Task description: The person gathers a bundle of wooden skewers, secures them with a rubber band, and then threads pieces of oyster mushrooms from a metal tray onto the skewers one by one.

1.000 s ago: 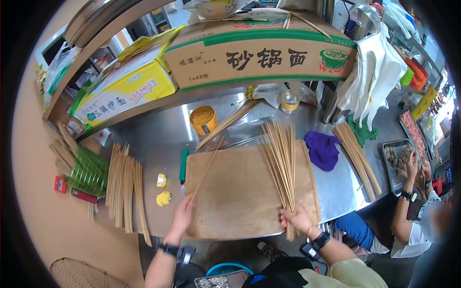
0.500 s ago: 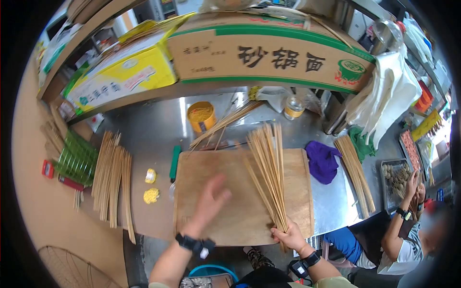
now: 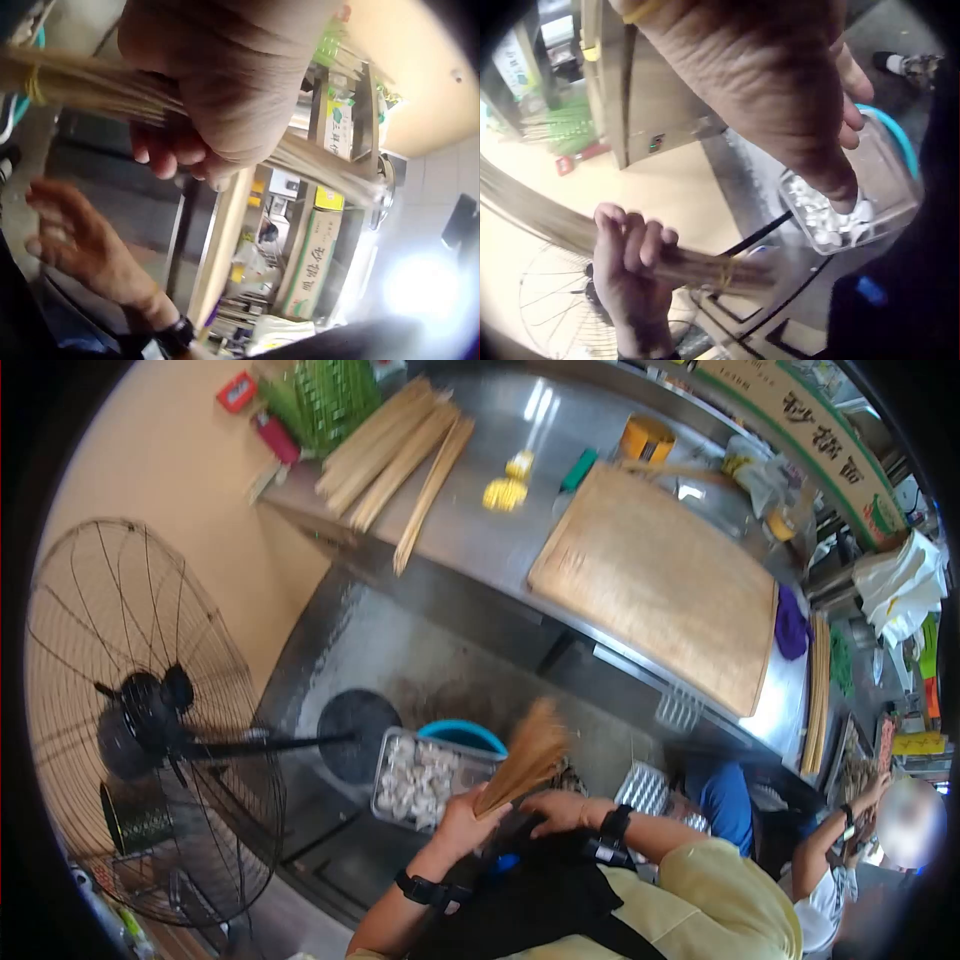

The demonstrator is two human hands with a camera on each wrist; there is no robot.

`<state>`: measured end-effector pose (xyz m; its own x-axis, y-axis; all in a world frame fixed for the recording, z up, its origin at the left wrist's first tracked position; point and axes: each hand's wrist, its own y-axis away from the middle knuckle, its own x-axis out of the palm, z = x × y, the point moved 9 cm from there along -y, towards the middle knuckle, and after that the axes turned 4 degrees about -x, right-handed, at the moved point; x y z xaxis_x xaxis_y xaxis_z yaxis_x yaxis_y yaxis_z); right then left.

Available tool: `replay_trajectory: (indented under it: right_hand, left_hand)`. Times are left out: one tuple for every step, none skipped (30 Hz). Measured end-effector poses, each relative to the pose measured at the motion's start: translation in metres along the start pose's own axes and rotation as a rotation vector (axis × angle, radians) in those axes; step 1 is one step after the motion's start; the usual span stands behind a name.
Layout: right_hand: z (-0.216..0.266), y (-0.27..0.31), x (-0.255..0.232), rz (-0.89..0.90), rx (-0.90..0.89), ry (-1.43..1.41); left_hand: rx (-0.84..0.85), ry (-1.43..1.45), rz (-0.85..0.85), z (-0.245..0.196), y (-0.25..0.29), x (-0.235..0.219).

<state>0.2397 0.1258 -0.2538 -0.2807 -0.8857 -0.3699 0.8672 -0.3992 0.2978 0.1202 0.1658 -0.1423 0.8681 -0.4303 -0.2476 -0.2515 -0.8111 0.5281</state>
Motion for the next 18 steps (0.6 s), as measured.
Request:
replay_trajectory:
  right_hand:
    - [-0.012,0.007,0.027,0.132,0.148,-0.009]
    - [-0.022,0.013,0.046,0.058,0.088,0.097]
    - [-0.05,0.019,0.077,0.088,0.159,0.085]
    - [-0.065,0.022,0.104,0.282,0.238,0.127]
    - [-0.082,0.029,0.121,0.373,0.36,0.082]
    - [-0.091,0.031,0.138,0.412,0.368,0.075]
    - [-0.116,0.028,0.149,0.448,0.373,0.083]
    - [-0.151,0.024,0.168,0.495,0.349,0.09]
    - [-0.173,0.022,0.189,0.546,0.325,0.082]
    - [-0.182,0.017,0.173,0.595,0.535,0.104]
    - [-0.197,0.01,0.165,0.528,0.54,0.199]
    - [-0.213,0.006,0.16,0.456,0.547,0.29]
    - [-0.222,-0.002,0.159,0.409,0.518,0.307]
    - [-0.233,-0.01,0.157,0.363,0.49,0.327]
    - [-0.237,-0.02,0.154,0.256,0.452,0.359]
    - [-0.253,-0.021,0.174,0.284,0.45,0.386]
    - [-0.27,-0.023,0.191,0.306,0.443,0.422]
    - [-0.276,-0.025,0.207,0.366,0.422,0.426]
  left_hand:
    - [0.057,-0.248,-0.128,0.017,0.022,-0.011]
    - [0.03,-0.366,-0.103,0.04,0.041,-0.011]
    - [0.012,-0.484,-0.081,0.061,0.058,-0.012]
    - [-0.008,-0.601,-0.057,0.081,0.075,-0.008]
    - [-0.118,-0.526,-0.013,0.118,0.094,0.001]
    - [-0.224,-0.451,0.026,0.159,0.115,0.017]
    - [-0.322,-0.372,0.052,0.187,0.123,0.028]
    - [-0.611,0.051,0.11,0.202,0.137,0.047]
    - [-0.721,0.312,0.032,0.222,0.149,0.062]
    - [-0.82,0.574,-0.054,0.246,0.158,0.083]
    - [-0.905,0.837,-0.144,0.265,0.161,0.105]
    - [-0.923,0.886,-0.27,0.278,0.158,0.113]
    - [-0.926,0.872,-0.383,0.302,0.16,0.119]
    - [-0.926,0.855,-0.496,0.334,0.163,0.13]
    - [-0.926,0.84,-0.613,0.362,0.167,0.142]
    - [-0.941,0.868,-0.71,0.38,0.169,0.151]
    - [-1.02,0.861,-0.721,0.395,0.174,0.165]
    - [-1.091,0.849,-0.733,0.409,0.175,0.173]
